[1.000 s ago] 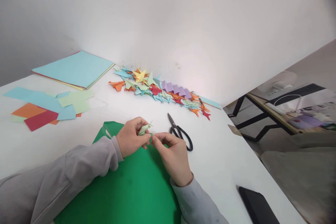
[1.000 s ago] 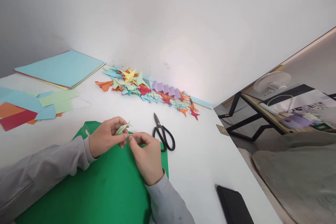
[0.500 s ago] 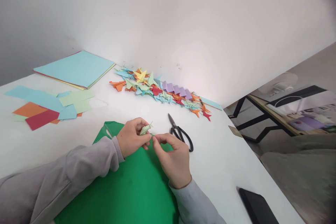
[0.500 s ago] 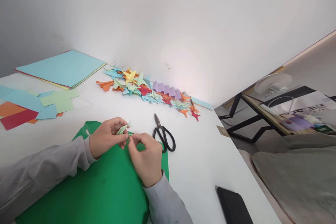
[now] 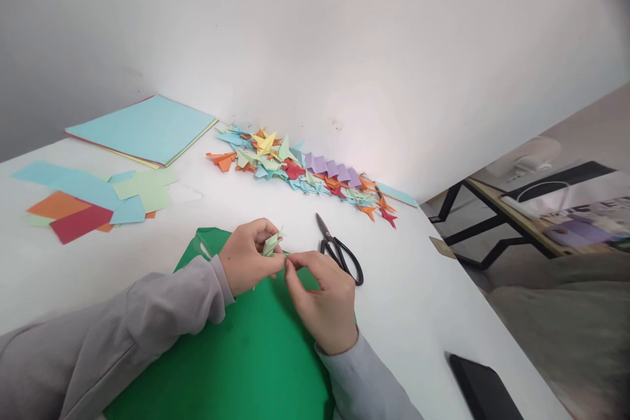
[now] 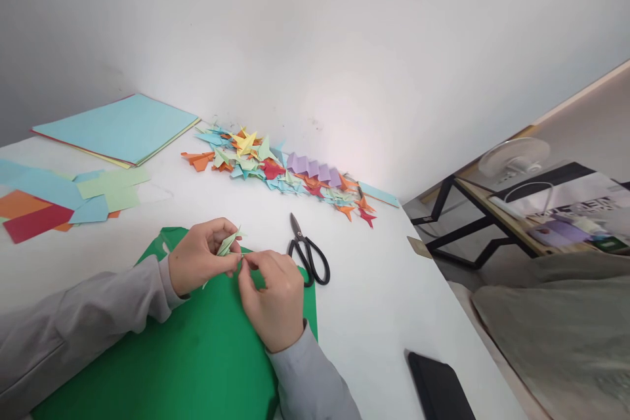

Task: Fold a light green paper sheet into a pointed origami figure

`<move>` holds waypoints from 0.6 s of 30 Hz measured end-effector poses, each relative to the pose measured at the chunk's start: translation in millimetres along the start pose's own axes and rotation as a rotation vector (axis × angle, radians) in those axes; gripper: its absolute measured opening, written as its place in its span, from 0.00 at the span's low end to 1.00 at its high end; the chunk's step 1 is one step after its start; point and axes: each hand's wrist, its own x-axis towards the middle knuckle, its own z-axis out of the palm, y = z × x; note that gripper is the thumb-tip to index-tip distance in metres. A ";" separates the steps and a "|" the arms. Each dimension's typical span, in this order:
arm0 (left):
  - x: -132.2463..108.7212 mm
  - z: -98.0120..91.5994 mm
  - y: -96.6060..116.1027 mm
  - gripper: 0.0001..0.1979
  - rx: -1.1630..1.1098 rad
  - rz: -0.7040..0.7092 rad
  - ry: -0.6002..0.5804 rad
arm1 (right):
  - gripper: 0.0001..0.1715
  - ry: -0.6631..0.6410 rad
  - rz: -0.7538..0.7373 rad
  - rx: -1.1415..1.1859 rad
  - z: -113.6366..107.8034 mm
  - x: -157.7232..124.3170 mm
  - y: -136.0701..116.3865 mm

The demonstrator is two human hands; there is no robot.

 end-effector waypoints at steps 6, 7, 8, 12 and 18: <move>0.8 -0.2 -0.4 0.10 -0.036 -0.001 0.013 | 0.05 0.035 -0.051 -0.041 1.1 -0.8 1.3; 1.3 0.1 -0.1 0.10 -0.057 -0.012 0.017 | 0.05 0.058 -0.073 -0.060 1.3 -1.0 1.5; 1.8 0.4 0.3 0.10 -0.076 -0.025 0.025 | 0.04 0.083 -0.096 -0.080 1.5 -1.3 1.6; 2.2 1.9 2.8 0.09 -0.116 -0.061 0.059 | 0.05 0.132 -0.170 -0.131 1.7 -1.7 2.2; 1.7 2.4 3.0 0.09 -0.143 -0.075 0.074 | 0.05 0.106 -0.289 -0.218 0.3 -0.4 3.4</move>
